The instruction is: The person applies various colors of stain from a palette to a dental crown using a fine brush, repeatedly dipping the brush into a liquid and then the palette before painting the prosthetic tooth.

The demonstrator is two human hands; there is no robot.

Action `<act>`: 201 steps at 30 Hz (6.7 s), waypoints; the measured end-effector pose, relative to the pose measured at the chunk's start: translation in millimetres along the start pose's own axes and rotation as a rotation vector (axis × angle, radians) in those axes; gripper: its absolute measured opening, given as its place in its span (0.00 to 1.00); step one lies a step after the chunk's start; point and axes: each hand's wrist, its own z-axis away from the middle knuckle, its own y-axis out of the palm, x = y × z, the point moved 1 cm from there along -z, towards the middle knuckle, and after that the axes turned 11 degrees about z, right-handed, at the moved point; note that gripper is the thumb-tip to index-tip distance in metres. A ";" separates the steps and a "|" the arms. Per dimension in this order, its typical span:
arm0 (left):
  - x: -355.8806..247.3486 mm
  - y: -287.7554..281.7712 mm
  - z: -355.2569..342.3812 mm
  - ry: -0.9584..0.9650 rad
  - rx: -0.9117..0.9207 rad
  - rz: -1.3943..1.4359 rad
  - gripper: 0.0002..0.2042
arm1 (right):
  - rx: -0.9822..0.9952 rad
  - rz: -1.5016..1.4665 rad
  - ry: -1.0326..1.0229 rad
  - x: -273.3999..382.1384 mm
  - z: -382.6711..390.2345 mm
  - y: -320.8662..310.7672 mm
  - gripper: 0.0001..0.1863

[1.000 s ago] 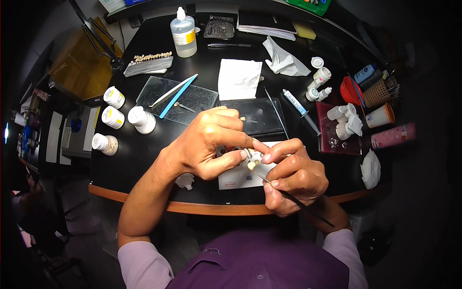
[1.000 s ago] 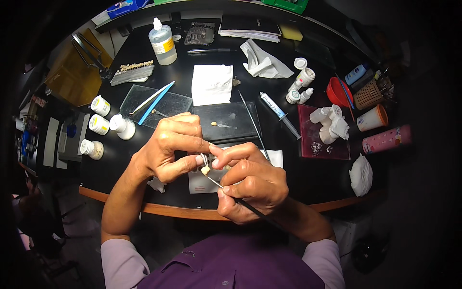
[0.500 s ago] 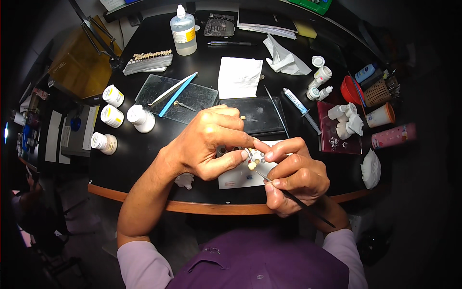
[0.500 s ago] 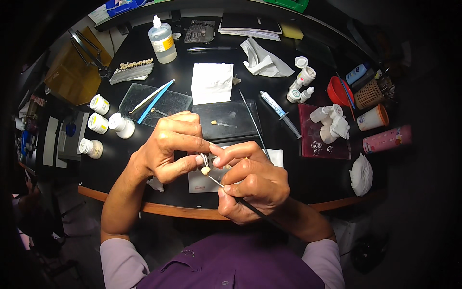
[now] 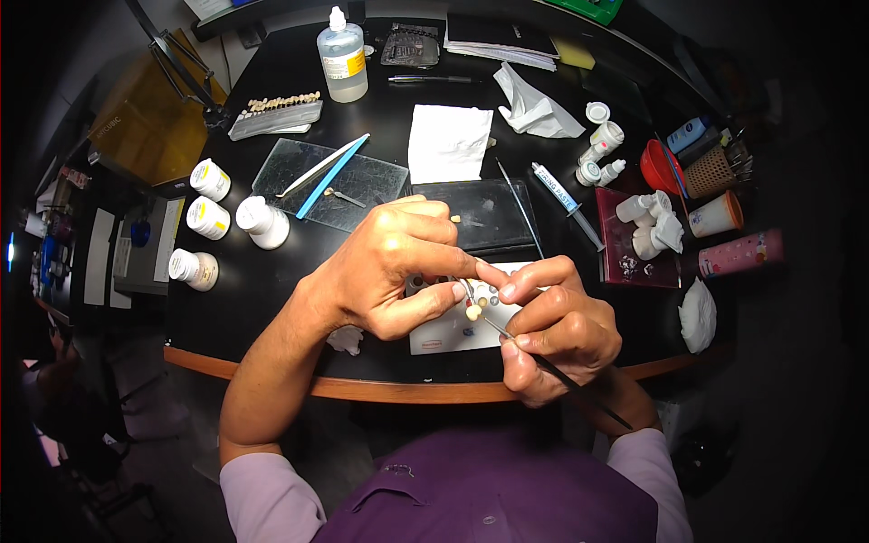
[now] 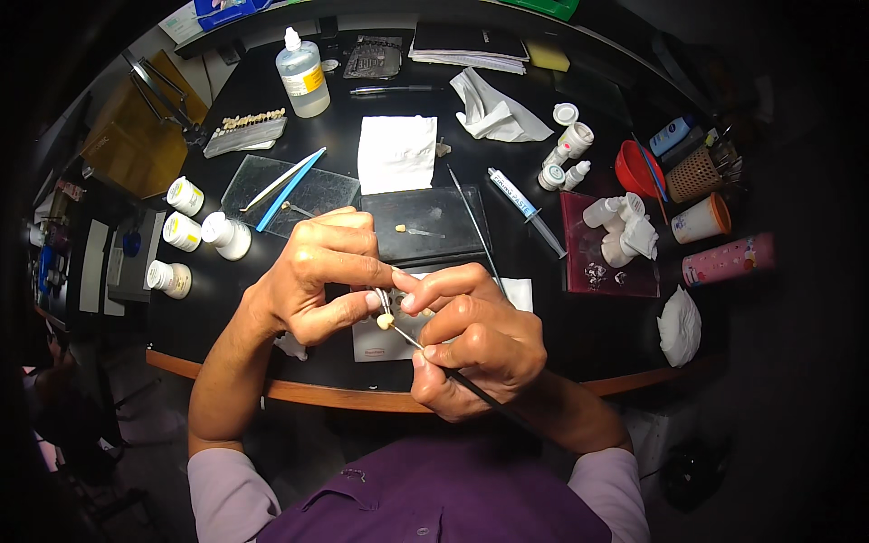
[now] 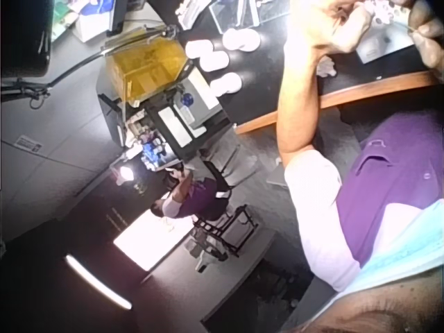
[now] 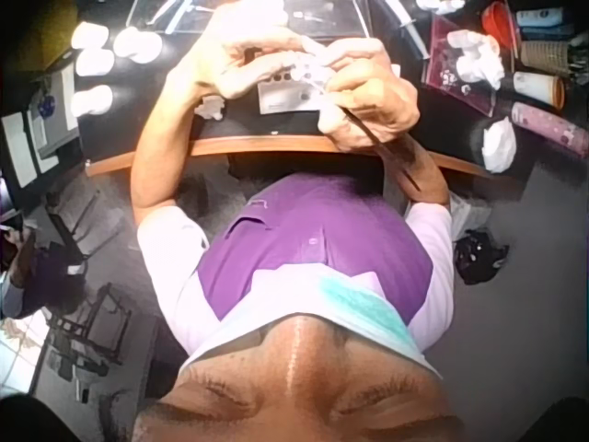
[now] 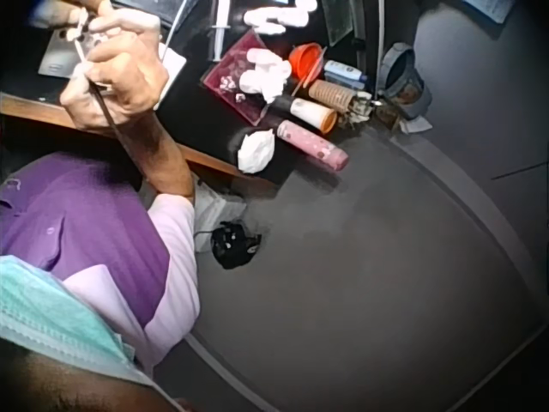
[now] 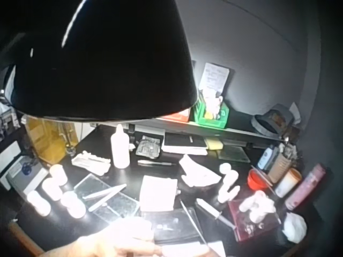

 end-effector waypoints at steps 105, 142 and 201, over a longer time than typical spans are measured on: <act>-3.8 -4.5 0.5 -0.032 0.090 -0.087 0.19 | 0.003 -0.037 -0.024 -2.6 0.2 0.8 0.12; -9.6 -2.9 -5.3 0.022 0.046 -0.079 0.20 | -0.005 -0.027 -0.057 -3.8 -0.3 -0.3 0.12; -9.5 -5.7 -3.0 -0.005 0.116 -0.104 0.20 | -0.056 -0.098 0.020 -1.3 4.3 4.2 0.09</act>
